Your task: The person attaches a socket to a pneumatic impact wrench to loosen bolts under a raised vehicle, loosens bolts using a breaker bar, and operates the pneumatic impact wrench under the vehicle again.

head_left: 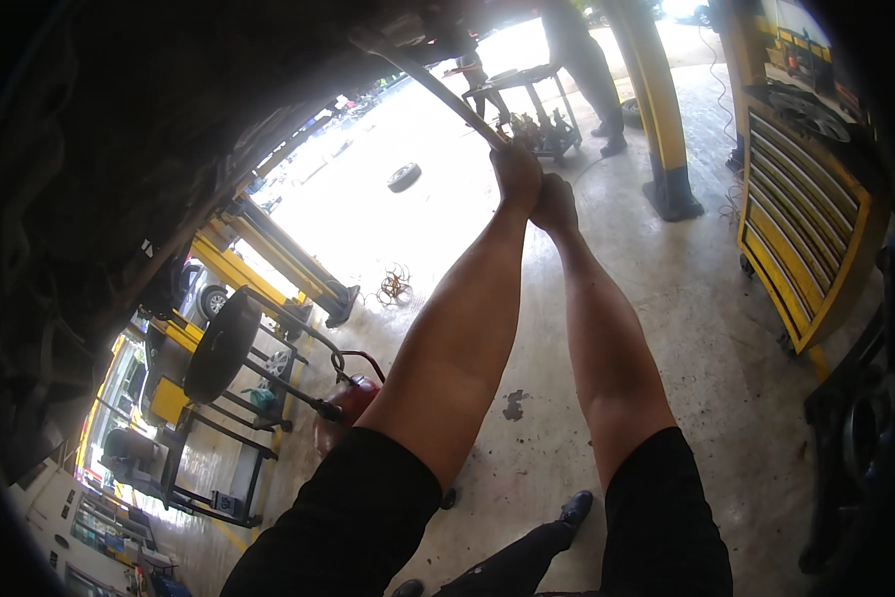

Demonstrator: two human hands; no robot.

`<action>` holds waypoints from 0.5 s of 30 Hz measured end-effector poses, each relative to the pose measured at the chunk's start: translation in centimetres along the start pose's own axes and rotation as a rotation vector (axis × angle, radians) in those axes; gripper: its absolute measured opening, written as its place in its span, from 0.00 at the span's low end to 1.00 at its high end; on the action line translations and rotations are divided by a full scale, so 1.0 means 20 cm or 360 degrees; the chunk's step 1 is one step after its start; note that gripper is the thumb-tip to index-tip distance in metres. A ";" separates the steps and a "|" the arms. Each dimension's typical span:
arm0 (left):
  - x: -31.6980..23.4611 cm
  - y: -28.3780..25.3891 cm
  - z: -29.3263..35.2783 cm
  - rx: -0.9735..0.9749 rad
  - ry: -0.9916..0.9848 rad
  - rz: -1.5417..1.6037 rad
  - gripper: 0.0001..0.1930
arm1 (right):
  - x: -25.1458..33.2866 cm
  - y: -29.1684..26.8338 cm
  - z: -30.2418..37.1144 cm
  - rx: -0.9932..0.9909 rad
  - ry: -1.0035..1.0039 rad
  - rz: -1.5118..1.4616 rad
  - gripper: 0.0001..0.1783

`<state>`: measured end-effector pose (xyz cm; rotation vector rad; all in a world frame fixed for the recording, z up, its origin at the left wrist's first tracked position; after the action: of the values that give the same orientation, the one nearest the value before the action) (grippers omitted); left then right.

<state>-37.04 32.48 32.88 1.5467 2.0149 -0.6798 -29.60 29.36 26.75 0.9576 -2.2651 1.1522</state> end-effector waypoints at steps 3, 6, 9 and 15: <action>-0.02 0.01 0.02 0.0000 0.0029 -0.0074 0.17 | -0.02 0.01 0.01 -0.0003 0.0008 -0.0014 0.16; -0.08 -0.01 0.02 0.0016 0.0267 -0.0335 0.17 | 0.02 -0.01 0.02 -0.0024 -0.0005 -0.0044 0.17; -0.10 -0.04 0.03 -0.0114 0.0102 0.0067 0.17 | 0.05 -0.04 0.03 -0.0096 -0.0057 -0.0080 0.18; -0.28 -0.03 0.45 0.0105 -0.0867 0.0421 0.15 | 0.01 -0.06 0.43 -0.0071 0.0211 -0.0114 0.19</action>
<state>-35.52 22.39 30.03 1.4324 1.3744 -0.9431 -29.44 21.63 22.60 0.9098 -2.1258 1.0967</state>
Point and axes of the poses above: each hand's wrist, its own z-axis away from the middle knuckle, its own y-axis out of the palm, x = y × z, the point moved 7 cm from there along -z, towards the middle knuckle, and after that the axes turned 1 degree about -z, right-handed, at the moved point
